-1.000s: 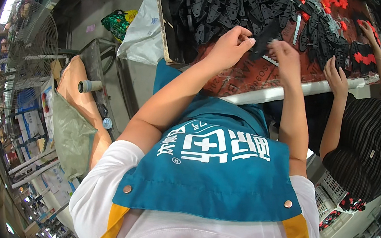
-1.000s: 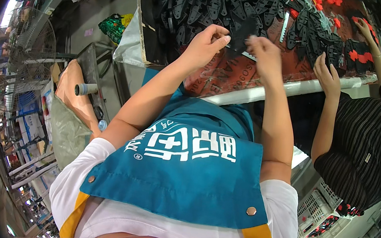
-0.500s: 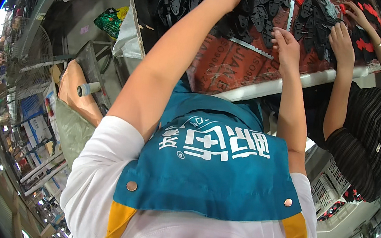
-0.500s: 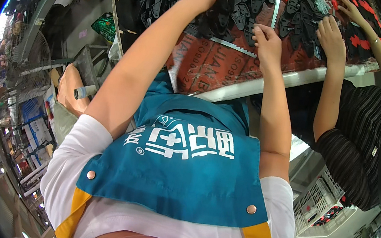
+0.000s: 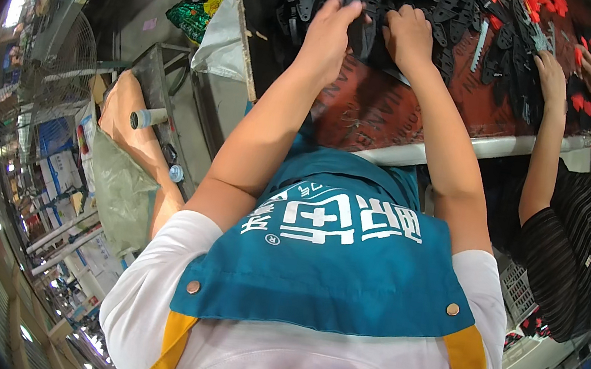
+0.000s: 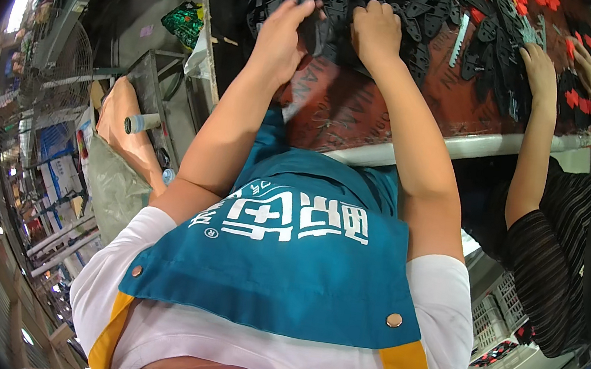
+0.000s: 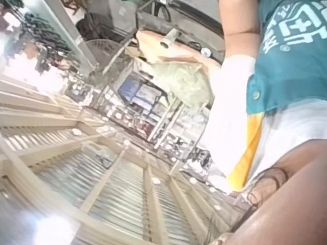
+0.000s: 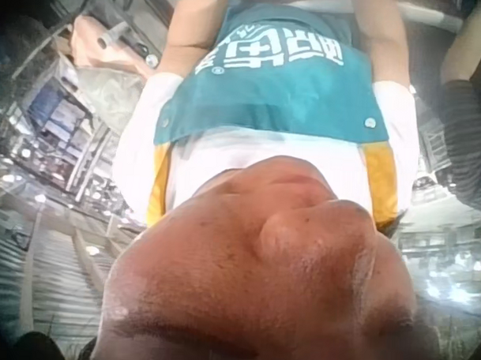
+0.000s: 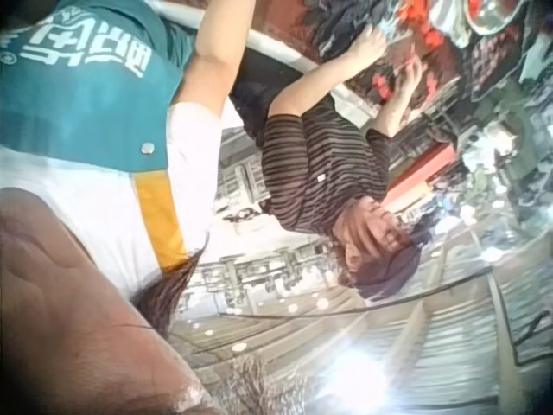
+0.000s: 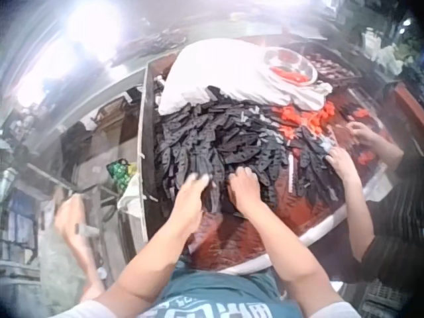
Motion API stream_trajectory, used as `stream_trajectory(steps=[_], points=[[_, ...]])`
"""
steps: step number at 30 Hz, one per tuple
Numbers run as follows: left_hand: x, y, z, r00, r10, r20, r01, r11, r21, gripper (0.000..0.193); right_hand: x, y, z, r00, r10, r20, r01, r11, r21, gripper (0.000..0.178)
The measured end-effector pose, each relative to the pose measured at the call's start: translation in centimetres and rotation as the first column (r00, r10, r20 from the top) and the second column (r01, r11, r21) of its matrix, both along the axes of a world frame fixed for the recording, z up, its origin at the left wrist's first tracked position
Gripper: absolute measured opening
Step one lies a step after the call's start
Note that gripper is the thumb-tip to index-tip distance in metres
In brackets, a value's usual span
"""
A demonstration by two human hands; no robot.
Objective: The person repeatedly picks up small black plastic components and metal fasteners from a table, aligns them, and presses them together by hand. A coworker across the table performs a similar assembly task with red and black parts. The camera wearer continues this repetitive assembly throughout the clip.
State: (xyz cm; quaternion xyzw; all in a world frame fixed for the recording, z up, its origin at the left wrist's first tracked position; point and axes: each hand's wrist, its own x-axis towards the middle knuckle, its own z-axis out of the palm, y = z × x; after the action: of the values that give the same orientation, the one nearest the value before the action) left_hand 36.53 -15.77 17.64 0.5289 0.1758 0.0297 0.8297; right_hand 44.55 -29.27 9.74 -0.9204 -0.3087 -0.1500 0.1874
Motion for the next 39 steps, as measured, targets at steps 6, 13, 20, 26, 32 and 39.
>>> stream_trajectory(steps=[6, 13, 20, 26, 32, 39], points=[[-3.3, 0.7, -0.1, 0.974, -0.190, -0.127, 0.191, 0.982, -0.004, 0.024, -3.3, -1.6, 4.3, 0.908, 0.087, -0.409, 0.074, 0.930, 0.360, 0.009], [-4.0, -0.2, 0.2, 0.957, -0.281, -0.077, 0.283, 0.959, 0.015, 0.026, -6.9, -3.4, 7.5, 0.649, 0.382, -0.658, 0.344, 0.625, 0.701, 0.013], [-4.7, 0.2, 1.3, 0.935, -0.338, -0.113, 0.356, 0.893, 0.275, 0.029, -7.4, -3.8, 8.4, 0.679, 0.359, -0.641, 0.216, 0.736, 0.642, 0.012], [-4.4, 0.2, 0.1, 0.931, -0.364, 0.019, 0.220, 0.604, 0.766, 0.035, -7.7, -4.7, 7.6, 0.669, 0.318, -0.672, 0.195, 0.797, 0.572, 0.013], [-3.6, -1.0, 0.6, 0.841, -0.521, -0.146, 0.478, 0.588, 0.652, 0.031, -8.0, -6.6, 5.5, 0.621, 0.343, -0.705, 0.238, 0.774, 0.587, 0.023], [0.3, -4.4, -2.6, 0.856, -0.515, -0.047, 0.361, 0.530, 0.768, 0.031, -6.4, -8.8, 3.3, 0.632, 0.287, -0.720, 0.487, 0.576, 0.657, 0.028]])
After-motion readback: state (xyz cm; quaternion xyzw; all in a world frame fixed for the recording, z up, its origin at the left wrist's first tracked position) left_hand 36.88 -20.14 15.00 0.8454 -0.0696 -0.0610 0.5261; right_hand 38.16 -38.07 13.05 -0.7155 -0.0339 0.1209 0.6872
